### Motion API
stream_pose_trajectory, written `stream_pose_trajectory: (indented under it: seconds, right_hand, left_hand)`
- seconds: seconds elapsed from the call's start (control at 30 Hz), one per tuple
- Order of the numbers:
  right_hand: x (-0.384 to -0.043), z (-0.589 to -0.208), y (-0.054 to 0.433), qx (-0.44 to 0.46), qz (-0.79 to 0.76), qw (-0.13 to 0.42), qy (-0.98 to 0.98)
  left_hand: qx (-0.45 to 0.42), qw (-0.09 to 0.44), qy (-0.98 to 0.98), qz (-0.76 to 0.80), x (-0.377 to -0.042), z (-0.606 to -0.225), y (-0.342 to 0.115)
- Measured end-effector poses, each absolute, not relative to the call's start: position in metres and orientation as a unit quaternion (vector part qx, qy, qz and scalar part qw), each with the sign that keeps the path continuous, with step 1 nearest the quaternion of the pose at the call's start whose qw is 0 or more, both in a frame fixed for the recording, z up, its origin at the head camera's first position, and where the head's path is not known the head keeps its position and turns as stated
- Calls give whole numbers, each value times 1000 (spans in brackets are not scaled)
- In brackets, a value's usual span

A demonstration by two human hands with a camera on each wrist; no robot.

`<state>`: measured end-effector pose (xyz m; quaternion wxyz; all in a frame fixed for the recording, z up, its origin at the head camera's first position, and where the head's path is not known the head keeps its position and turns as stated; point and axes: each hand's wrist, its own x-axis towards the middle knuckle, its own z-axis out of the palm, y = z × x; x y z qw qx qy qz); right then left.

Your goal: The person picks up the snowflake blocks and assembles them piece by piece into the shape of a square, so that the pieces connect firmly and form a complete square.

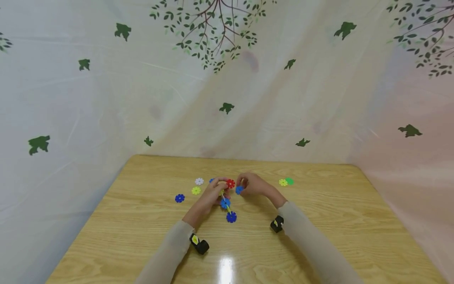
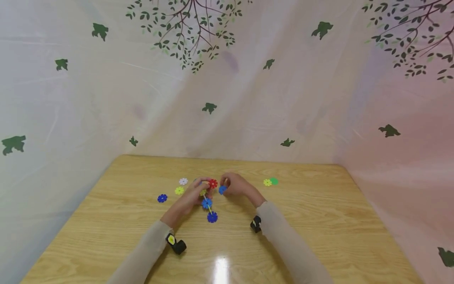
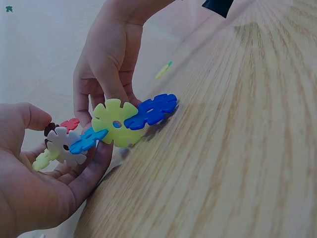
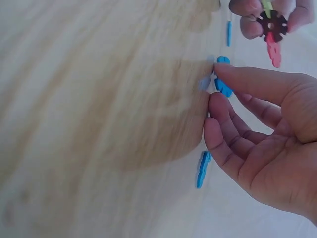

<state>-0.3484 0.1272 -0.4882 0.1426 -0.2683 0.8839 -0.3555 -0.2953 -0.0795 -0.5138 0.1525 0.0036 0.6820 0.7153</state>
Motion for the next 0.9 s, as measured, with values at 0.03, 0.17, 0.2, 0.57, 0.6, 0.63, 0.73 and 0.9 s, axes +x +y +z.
stream_pose_trajectory:
  seconds: [0.03, 0.17, 0.2, 0.57, 0.6, 0.63, 0.73, 0.9]
  right_hand:
    - [-348, -489, 129, -266, -364, 143, 881]
    - [-345, -489, 135, -258, -400, 137, 869]
    - [-344, -490, 136, -255, -409, 133, 866]
    - [-336, -493, 147, -207, -542, 73, 811]
    - [-336, -493, 148, -205, -551, 71, 806]
    - [-335, -492, 148, -202, -556, 69, 804]
    - [-334, -490, 149, -194, -567, 68, 798]
    - [-331, -488, 149, -193, -576, 78, 791]
  left_hand:
    - [3, 151, 683, 715, -295, -514, -79]
    - [3, 145, 680, 719, -295, -514, -79]
    - [4, 145, 678, 721, -295, -514, -79]
    - [15, 139, 673, 726, -293, -517, -78]
    - [15, 140, 672, 727, -293, -516, -78]
    - [17, 140, 671, 727, -293, -516, -78]
    - [22, 142, 669, 729, -293, -517, -77]
    - [23, 143, 670, 728, -293, -518, -77]
